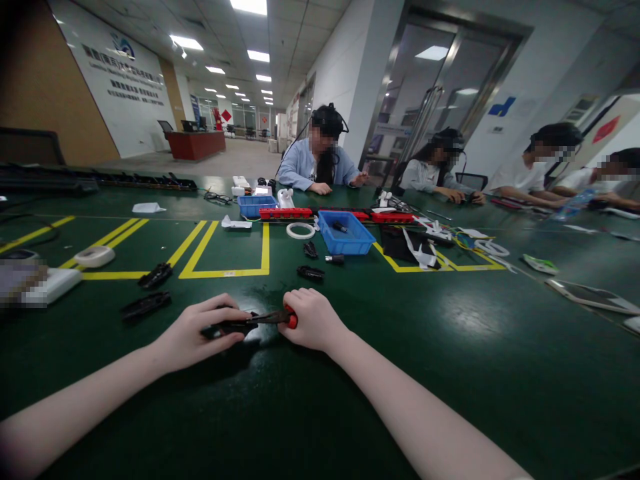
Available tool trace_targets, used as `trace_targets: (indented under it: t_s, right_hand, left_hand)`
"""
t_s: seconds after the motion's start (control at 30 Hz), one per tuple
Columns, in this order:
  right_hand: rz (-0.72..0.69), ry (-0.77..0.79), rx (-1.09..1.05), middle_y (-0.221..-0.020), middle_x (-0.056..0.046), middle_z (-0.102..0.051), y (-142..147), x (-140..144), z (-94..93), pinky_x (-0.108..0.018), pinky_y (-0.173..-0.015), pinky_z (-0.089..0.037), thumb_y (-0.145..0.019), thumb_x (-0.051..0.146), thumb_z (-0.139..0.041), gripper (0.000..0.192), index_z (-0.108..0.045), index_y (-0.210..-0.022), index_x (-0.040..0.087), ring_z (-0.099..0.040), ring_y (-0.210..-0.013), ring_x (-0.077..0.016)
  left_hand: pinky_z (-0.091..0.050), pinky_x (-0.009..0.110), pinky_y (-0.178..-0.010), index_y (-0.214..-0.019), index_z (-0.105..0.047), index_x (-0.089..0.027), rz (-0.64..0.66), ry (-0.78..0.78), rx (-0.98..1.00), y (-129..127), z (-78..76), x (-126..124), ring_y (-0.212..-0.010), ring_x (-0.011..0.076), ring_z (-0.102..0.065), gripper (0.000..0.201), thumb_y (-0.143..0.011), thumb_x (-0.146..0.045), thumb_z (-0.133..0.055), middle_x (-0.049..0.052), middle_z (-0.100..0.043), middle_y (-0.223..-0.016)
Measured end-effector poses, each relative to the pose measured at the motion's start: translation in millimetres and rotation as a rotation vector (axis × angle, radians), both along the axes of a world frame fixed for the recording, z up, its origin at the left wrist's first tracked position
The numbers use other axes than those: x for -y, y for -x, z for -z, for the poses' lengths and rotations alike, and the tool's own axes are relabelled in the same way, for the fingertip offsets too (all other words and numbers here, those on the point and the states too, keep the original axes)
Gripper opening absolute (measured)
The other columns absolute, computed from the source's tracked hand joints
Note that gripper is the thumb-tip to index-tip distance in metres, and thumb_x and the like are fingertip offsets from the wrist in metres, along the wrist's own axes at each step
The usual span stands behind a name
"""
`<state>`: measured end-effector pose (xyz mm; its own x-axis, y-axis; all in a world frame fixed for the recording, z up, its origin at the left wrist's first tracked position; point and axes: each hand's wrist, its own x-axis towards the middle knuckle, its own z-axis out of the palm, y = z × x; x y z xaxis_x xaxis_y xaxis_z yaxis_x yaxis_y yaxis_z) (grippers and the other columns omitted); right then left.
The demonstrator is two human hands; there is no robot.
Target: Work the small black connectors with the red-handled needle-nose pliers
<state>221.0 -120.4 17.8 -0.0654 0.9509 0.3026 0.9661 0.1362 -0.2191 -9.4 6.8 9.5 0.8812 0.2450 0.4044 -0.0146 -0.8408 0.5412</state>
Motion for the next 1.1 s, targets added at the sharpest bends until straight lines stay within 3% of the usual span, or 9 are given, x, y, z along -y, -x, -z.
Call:
trace_targets:
  t_s: [1.1]
  right_hand:
    - [0.018,0.048,-0.010,-0.074,0.000,-0.060,0.8,1.0,-3.5,-0.030,-0.067,-0.038,-0.075,0.021,-0.066,0.018,-0.048,-0.077,0.022,-0.052,-0.068,-0.0163]
  left_hand:
    - [-0.058,0.031,-0.081,-0.117,-0.068,-0.022,0.015,0.060,-0.055,0.9,-3.5,0.5,-0.090,0.0175,-0.066,0.026,-0.095,-0.033,-0.059,0.006,-0.063,-0.107]
